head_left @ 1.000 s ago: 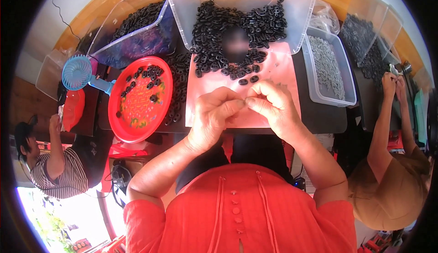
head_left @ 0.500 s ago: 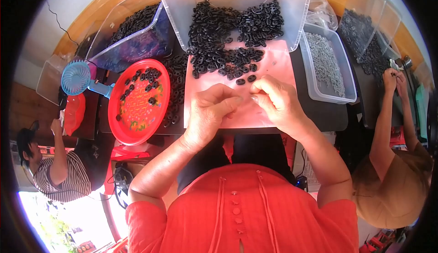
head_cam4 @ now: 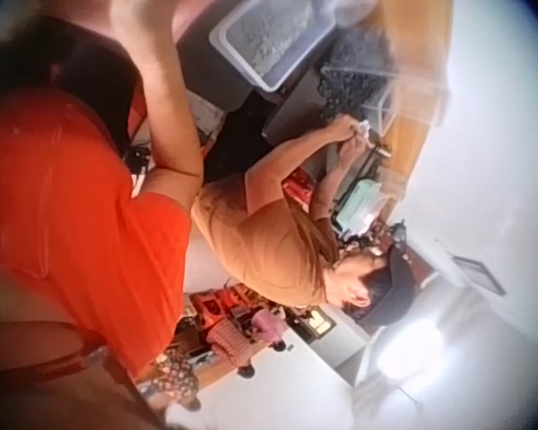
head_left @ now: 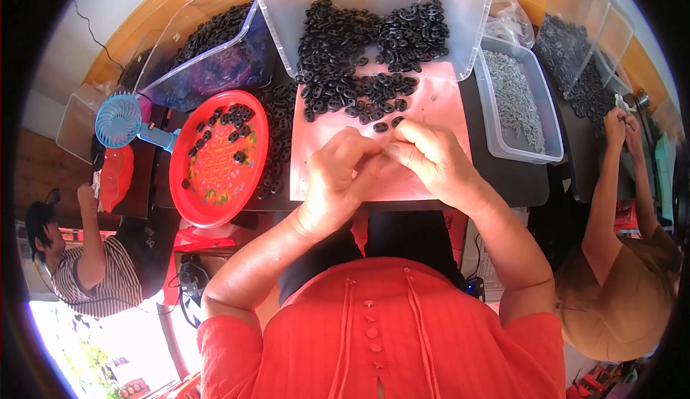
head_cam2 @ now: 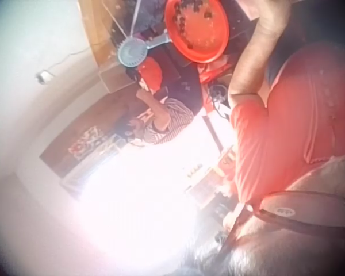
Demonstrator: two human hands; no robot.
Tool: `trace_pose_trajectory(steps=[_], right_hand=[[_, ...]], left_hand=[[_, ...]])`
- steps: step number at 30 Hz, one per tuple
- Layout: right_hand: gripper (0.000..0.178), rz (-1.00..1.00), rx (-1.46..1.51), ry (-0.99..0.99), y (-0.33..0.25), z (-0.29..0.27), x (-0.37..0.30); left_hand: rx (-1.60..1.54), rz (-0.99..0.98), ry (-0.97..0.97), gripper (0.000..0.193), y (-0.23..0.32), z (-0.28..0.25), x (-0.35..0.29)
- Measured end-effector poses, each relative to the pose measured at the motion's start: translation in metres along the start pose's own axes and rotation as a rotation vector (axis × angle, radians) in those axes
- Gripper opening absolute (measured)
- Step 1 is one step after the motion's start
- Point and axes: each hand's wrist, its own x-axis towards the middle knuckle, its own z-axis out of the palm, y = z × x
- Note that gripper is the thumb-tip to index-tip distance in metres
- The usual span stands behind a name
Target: The person assembles cord locks by inserting small metal springs into plastic toggle pieces by hand.
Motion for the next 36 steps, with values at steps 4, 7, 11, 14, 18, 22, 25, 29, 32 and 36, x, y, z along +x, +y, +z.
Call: trace_pose_trajectory(steps=[4,7,11,14,18,22,25,29,32,36], right_hand=[[0.017,0.036,0.092,-0.025,-0.003,-0.001,0.002],[0.017,0.072,0.171,-0.054,-0.007,-0.001,0.002],[0.017,0.091,0.182,-0.087,-0.004,0.0,0.001],[0.016,0.114,0.227,-0.125,-0.005,-0.003,0.004],[0.014,0.032,0.139,-0.077,-0.005,-0.001,0.003],[0.01,-0.087,-0.057,0.043,0.003,0.002,0.001],[0.011,-0.115,-0.179,0.042,0.006,0.001,0.0],[0.013,-0.201,-0.187,0.169,0.009,0.006,0.002],[0.012,-0.239,0.034,0.208,0.002,0.001,0.005],[0.012,-0.235,0.163,0.122,-0.011,-0.009,0.007]], left_hand=[[0.075,0.099,0.023,0.009,-0.004,-0.003,0.001],[-0.042,-0.039,-0.043,0.007,0.001,-0.007,0.003],[-0.396,-0.392,-0.093,0.007,0.002,-0.008,0.002],[-0.529,-0.503,-0.078,0.011,0.0,-0.009,0.002],[-0.615,-0.607,-0.037,0.013,-0.002,-0.007,0.003],[-0.571,-0.531,-0.02,0.013,-0.008,-0.012,0.004],[-0.559,-0.567,0.001,0.013,-0.006,-0.016,0.005],[-0.577,-0.672,0.026,0.014,-0.001,-0.011,0.003],[-0.661,-0.761,0.009,0.015,0.009,-0.011,0.006],[-0.876,-0.819,-0.025,0.016,0.014,-0.007,0.015]])
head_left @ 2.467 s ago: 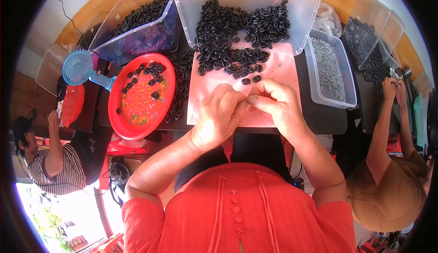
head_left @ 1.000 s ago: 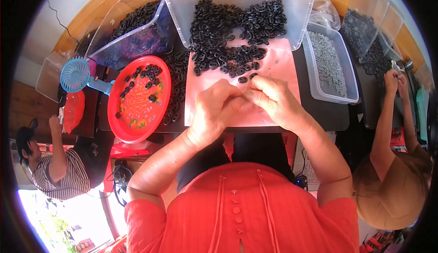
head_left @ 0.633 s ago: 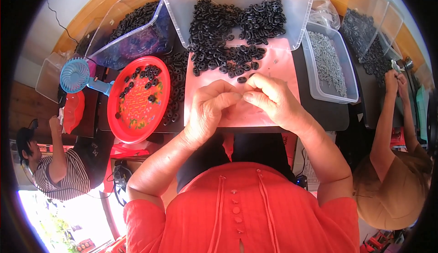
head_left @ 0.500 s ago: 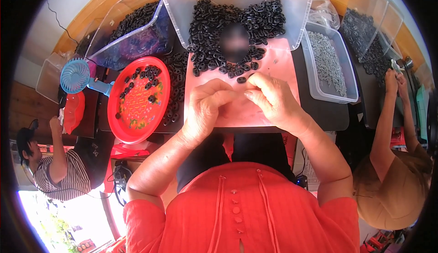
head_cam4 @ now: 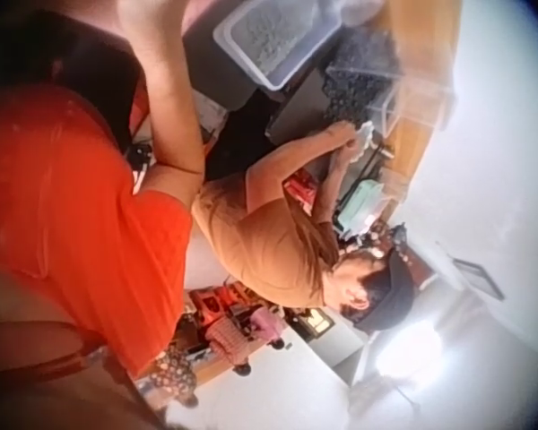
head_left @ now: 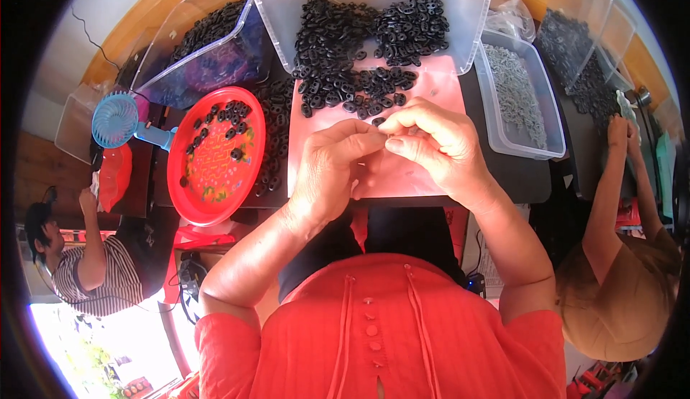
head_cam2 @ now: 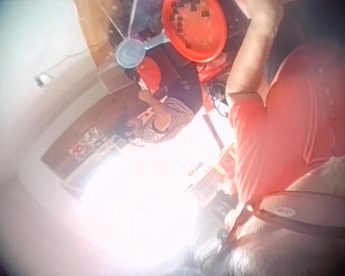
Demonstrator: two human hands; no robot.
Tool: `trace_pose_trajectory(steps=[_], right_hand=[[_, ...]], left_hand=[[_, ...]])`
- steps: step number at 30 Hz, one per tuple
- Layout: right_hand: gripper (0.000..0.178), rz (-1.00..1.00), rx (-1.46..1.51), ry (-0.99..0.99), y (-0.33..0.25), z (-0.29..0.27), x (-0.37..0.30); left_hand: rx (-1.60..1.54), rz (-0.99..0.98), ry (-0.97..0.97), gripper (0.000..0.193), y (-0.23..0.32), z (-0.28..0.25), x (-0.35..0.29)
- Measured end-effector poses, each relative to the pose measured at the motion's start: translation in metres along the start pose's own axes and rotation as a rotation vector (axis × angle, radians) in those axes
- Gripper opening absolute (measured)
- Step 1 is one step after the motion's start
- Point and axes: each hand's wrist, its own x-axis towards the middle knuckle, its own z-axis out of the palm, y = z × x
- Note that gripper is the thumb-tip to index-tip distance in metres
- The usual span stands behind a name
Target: The person assembles cord locks by inserting small metal springs into plastic toggle pieces by hand.
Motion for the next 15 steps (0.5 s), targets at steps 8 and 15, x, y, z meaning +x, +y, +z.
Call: trace_pose_trajectory(steps=[8,15], right_hand=[[0.007,0.081,0.243,0.038,-0.0001,-0.0006,-0.0014],[0.006,0.225,0.445,0.128,-0.0092,0.0033,-0.0071]], left_hand=[[-0.145,-0.03,-0.126,0.017,0.0062,0.0045,0.0013],[-0.241,-0.043,-0.173,0.016,0.007,0.0078,0.0015]])
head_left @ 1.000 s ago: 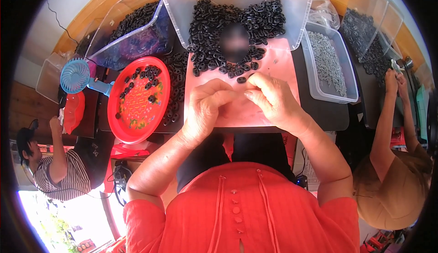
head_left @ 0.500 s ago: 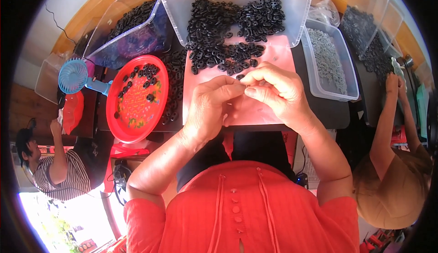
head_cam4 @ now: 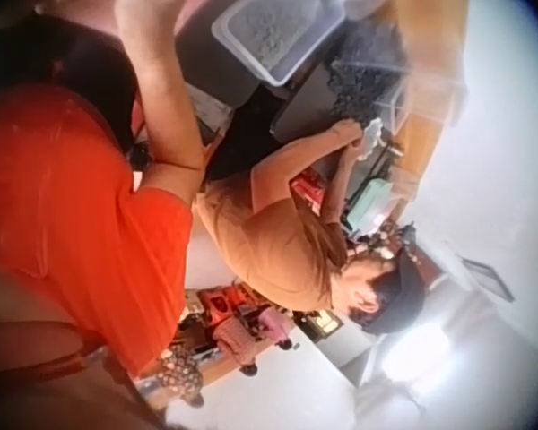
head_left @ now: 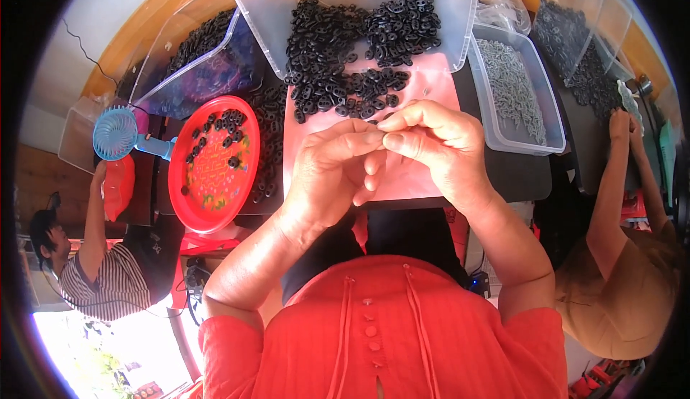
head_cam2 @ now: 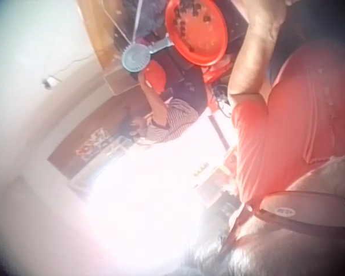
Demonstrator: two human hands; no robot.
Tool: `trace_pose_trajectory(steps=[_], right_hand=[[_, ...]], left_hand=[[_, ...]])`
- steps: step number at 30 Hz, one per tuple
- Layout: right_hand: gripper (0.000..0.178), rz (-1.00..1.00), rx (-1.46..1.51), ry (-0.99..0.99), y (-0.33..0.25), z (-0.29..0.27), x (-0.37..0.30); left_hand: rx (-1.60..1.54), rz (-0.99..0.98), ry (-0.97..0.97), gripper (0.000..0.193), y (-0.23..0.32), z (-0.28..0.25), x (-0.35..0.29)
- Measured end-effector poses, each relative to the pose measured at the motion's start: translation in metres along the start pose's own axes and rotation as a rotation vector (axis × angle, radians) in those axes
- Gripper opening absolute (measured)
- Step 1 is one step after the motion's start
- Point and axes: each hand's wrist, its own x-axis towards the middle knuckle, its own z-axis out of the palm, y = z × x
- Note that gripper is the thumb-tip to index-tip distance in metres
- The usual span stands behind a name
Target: The person assembles cord locks by inserting small metal springs into plastic toggle pieces by hand.
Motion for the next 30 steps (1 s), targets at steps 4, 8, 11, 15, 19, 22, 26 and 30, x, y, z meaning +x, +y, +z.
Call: trace_pose_trajectory(steps=[4,8,11,15,19,22,26,30], right_hand=[[0.005,-0.005,-0.067,0.054,0.002,-0.003,0.001],[0.004,0.062,-0.044,0.148,-0.002,-0.021,-0.005],[0.006,0.095,-0.075,0.252,0.001,-0.039,-0.01],[0.006,0.156,-0.095,0.176,0.011,-0.04,-0.015],[0.005,0.127,-0.127,0.174,0.015,-0.025,-0.017],[0.005,0.159,-0.116,0.179,0.017,-0.027,-0.018],[0.005,0.174,-0.085,0.171,0.018,-0.029,-0.021],[0.005,0.165,-0.092,0.141,0.017,-0.032,-0.025]], left_hand=[[-0.008,0.029,-0.025,0.015,0.006,0.006,0.002],[0.581,0.3,0.191,0.008,0.03,-0.004,-0.002],[1.076,0.481,0.297,0.004,0.046,-0.034,0.001],[1.446,0.693,0.154,0.007,0.02,-0.046,0.015],[1.694,0.846,0.183,0.011,0.009,-0.051,0.039],[1.872,0.944,0.164,0.018,0.003,-0.049,0.05],[1.91,0.88,0.136,0.015,0.005,-0.055,0.04],[1.791,0.855,0.179,0.012,0.011,-0.061,0.032]])
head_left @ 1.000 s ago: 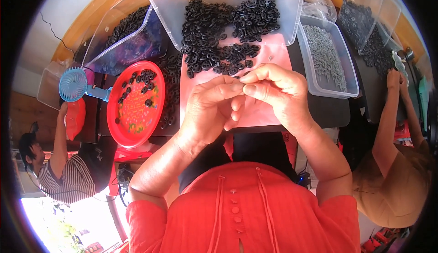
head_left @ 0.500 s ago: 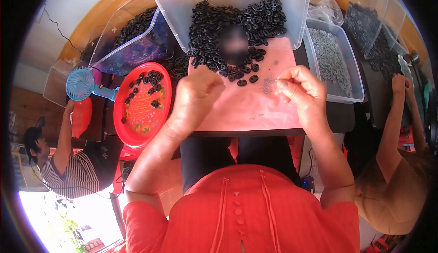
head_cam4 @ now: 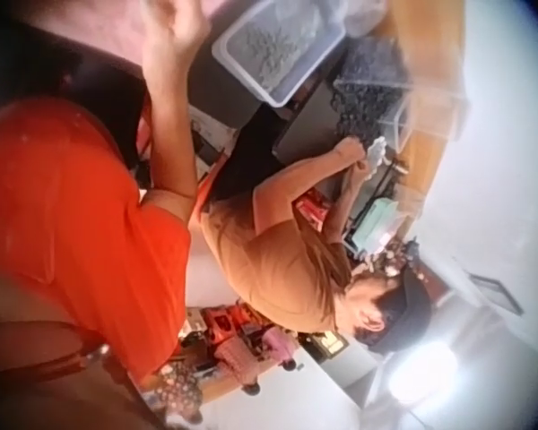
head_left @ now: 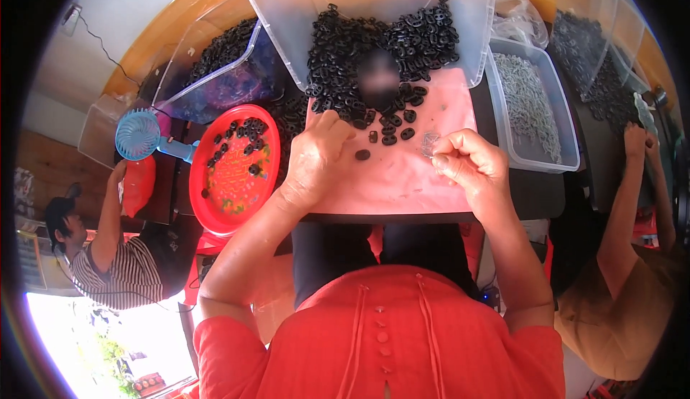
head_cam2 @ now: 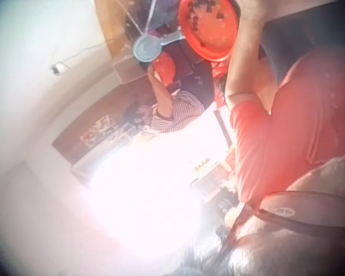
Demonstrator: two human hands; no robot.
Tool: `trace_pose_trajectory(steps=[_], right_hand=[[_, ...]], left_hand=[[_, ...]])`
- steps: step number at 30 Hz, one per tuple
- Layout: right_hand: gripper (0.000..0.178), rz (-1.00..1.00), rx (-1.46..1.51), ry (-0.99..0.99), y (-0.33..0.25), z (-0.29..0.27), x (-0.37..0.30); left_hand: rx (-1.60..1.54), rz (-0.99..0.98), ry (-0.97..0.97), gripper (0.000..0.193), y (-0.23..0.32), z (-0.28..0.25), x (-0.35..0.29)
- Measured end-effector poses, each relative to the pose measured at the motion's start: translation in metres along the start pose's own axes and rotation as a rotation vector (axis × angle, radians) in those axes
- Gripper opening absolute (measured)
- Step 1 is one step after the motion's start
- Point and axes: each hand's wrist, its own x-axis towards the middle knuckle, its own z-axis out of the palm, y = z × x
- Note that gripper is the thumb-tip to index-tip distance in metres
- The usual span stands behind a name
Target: The person assembles cord locks by inserting small metal springs into plastic toggle pieces by hand.
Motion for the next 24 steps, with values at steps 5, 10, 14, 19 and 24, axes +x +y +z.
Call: trace_pose_trajectory(steps=[5,10,14,19,24], right_hand=[[0.006,0.004,-0.024,-0.02,-0.007,0.006,-0.004],[0.009,-0.07,-0.102,-0.046,0.001,0.004,-0.011],[0.009,-0.028,-0.1,-0.028,-0.002,0.003,-0.014],[0.009,-0.066,-0.122,-0.024,0.001,0.003,-0.014],[0.009,-0.059,-0.115,-0.014,0.001,0.003,-0.015]], left_hand=[[-0.054,0.01,0.028,0.01,0.003,0.005,0.011],[0.046,0.087,-0.032,0.009,0.009,0.014,0.017],[0.048,0.104,-0.093,0.009,0.004,0.015,0.021],[-0.111,0.053,-0.159,0.011,0.001,0.011,0.022],[-0.315,0.044,-0.232,0.014,0.002,0.004,0.022]])
